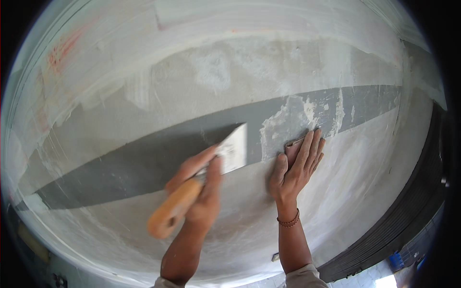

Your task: Sanding and scraping a wall with sandpaper and a putty knife to prepare the surface.

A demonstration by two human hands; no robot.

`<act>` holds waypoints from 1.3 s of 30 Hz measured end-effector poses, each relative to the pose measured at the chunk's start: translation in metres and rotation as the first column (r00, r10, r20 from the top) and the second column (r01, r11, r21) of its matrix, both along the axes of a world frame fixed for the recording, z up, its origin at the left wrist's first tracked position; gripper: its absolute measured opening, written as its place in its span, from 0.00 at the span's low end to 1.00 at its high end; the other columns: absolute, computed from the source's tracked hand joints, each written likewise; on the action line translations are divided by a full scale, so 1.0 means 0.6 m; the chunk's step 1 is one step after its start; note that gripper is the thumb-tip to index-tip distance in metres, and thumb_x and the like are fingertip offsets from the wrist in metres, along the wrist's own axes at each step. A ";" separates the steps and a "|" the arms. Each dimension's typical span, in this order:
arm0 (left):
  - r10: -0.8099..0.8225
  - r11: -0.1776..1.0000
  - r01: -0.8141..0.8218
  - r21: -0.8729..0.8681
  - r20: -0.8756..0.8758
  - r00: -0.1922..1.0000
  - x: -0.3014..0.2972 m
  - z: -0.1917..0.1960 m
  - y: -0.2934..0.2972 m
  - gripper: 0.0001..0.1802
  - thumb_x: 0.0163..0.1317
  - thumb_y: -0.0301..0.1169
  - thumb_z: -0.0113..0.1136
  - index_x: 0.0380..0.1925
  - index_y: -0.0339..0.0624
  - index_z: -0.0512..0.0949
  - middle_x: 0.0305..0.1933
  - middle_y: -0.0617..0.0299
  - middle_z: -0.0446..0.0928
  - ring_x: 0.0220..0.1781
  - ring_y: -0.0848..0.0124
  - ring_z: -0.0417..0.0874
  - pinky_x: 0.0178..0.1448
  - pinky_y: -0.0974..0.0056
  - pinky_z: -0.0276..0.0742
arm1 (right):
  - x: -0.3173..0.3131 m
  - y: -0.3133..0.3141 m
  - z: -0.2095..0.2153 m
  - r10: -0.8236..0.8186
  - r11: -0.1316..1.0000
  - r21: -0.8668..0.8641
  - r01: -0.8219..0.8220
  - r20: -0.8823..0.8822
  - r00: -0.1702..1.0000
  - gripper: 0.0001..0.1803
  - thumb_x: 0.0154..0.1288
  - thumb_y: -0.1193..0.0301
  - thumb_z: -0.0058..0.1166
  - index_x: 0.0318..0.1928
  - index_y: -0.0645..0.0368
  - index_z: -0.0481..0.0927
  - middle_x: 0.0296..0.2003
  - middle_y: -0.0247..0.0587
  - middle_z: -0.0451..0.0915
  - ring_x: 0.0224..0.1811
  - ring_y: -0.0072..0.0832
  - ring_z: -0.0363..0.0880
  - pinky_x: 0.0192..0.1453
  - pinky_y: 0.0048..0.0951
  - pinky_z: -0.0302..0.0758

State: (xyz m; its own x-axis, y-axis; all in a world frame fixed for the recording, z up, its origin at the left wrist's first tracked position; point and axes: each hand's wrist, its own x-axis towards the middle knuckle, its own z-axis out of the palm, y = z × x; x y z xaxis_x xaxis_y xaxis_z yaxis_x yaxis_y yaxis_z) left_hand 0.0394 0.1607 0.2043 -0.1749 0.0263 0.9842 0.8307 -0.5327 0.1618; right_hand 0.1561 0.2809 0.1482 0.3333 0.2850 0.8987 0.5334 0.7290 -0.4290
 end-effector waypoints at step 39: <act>0.039 0.991 -0.026 0.131 -0.097 0.994 -0.029 0.014 -0.023 0.09 0.57 0.21 0.61 0.39 0.35 0.77 0.34 0.56 0.80 0.31 0.77 0.78 0.37 0.74 0.74 | 0.000 0.001 -0.001 -0.024 1.000 -0.004 0.024 -0.008 1.000 0.37 0.69 0.48 0.31 0.66 0.66 0.56 0.67 0.56 0.53 0.71 0.55 0.44 0.71 0.53 0.40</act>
State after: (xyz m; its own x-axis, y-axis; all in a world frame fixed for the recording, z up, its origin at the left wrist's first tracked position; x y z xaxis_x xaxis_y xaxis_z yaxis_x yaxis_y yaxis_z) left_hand 0.0219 0.1470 0.2127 -0.0747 -0.1065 0.9915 0.8564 -0.5163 0.0091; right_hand 0.1561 0.2817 0.1476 0.3476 0.2801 0.8948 0.5471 0.7145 -0.4361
